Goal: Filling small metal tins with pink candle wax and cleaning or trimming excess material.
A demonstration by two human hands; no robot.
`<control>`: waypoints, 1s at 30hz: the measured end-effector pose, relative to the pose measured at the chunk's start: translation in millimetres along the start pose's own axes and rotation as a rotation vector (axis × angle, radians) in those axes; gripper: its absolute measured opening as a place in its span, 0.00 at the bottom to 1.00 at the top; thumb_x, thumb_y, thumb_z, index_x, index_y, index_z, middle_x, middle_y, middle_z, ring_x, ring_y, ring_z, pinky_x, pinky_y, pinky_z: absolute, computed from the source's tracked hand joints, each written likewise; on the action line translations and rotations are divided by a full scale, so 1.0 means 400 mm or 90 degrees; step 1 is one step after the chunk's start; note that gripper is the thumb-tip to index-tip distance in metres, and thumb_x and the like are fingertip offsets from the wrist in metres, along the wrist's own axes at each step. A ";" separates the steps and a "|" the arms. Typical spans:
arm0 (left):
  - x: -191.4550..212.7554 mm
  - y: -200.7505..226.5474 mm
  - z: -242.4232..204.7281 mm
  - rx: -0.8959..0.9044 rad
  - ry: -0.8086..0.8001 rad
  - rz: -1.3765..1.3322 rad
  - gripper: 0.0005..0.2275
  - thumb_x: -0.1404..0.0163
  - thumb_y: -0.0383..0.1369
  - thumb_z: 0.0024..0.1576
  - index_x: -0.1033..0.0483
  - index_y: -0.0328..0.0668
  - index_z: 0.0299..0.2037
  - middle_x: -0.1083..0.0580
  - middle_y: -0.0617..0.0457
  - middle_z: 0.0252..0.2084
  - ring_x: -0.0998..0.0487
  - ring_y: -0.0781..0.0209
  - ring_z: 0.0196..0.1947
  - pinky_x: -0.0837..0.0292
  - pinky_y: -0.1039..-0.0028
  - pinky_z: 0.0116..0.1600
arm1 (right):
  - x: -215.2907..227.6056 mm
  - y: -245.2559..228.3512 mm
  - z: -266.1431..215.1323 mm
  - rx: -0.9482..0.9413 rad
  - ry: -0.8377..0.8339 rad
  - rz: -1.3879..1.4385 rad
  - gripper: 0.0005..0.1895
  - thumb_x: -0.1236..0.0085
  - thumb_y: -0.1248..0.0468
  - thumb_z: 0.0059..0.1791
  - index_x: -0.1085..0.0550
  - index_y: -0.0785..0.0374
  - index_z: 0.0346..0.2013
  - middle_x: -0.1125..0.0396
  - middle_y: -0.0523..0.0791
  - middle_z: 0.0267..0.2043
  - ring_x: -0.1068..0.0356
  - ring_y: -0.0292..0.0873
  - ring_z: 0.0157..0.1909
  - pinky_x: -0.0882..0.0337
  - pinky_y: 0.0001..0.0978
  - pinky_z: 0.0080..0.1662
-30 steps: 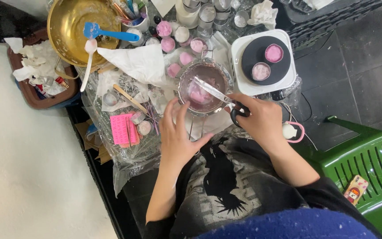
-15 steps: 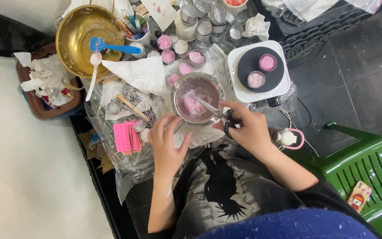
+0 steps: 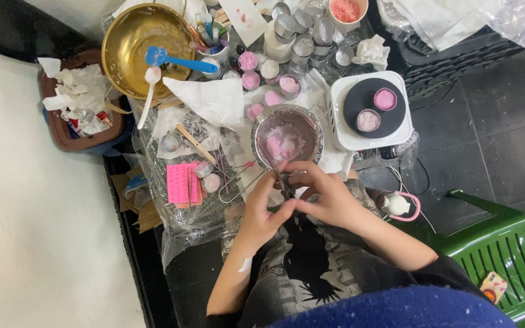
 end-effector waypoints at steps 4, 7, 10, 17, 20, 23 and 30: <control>0.122 0.028 0.010 -0.054 0.114 0.110 0.28 0.41 0.34 0.59 0.35 0.38 0.70 0.25 0.43 0.62 0.21 0.54 0.58 0.27 0.65 0.62 | 0.010 -0.091 0.033 0.106 0.062 -0.076 0.28 0.34 0.68 0.47 0.34 0.60 0.60 0.26 0.47 0.52 0.22 0.44 0.52 0.20 0.29 0.40; 0.226 0.036 0.036 0.101 0.254 0.214 0.25 0.42 0.41 0.57 0.30 0.40 0.63 0.20 0.49 0.51 0.16 0.59 0.48 0.21 0.68 0.53 | 0.014 -0.117 0.044 0.250 0.192 -0.440 0.19 0.30 0.63 0.43 0.24 0.55 0.48 0.26 0.43 0.47 0.25 0.45 0.47 0.25 0.33 0.44; 0.296 0.015 0.059 0.230 0.317 0.357 0.27 0.41 0.44 0.52 0.29 0.42 0.61 0.20 0.50 0.44 0.18 0.56 0.38 0.25 0.63 0.45 | -0.014 -0.073 0.060 0.252 0.101 -0.541 0.16 0.31 0.61 0.41 0.22 0.57 0.42 0.28 0.42 0.40 0.27 0.46 0.44 0.27 0.37 0.43; 0.361 -0.072 0.103 0.162 0.239 0.707 0.26 0.35 0.42 0.50 0.27 0.42 0.56 0.21 0.48 0.46 0.24 0.47 0.46 0.37 0.57 0.53 | 0.012 -0.081 0.049 0.186 0.116 -0.607 0.13 0.36 0.66 0.42 0.23 0.57 0.41 0.28 0.41 0.41 0.29 0.45 0.45 0.28 0.39 0.44; 0.358 -0.103 0.129 0.097 0.162 0.672 0.25 0.36 0.40 0.50 0.27 0.44 0.57 0.24 0.50 0.55 0.28 0.45 0.54 0.39 0.56 0.59 | 0.010 -0.119 0.077 0.177 0.093 -0.609 0.12 0.36 0.63 0.43 0.22 0.57 0.41 0.29 0.42 0.40 0.30 0.47 0.44 0.29 0.40 0.44; 0.349 -0.134 0.155 0.072 0.142 0.651 0.26 0.36 0.37 0.49 0.28 0.44 0.59 0.26 0.50 0.60 0.31 0.45 0.60 0.40 0.56 0.63 | -0.041 -0.147 0.141 0.240 0.051 -0.579 0.13 0.36 0.59 0.44 0.22 0.57 0.42 0.30 0.43 0.39 0.31 0.47 0.43 0.30 0.41 0.43; 0.348 -0.124 0.138 -0.020 0.229 0.608 0.30 0.34 0.38 0.48 0.29 0.42 0.61 0.30 0.44 0.62 0.34 0.42 0.63 0.45 0.52 0.63 | -0.249 0.019 0.294 0.275 -0.081 -0.886 0.10 0.41 0.62 0.36 0.22 0.56 0.31 0.27 0.41 0.30 0.29 0.43 0.47 0.36 0.35 0.44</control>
Point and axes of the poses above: each hand's wrist, its own z-axis towards the middle knuckle, its own x-axis out of the back of the hand, y = z × x, the point moved 5 cm from there along z, towards the middle knuckle
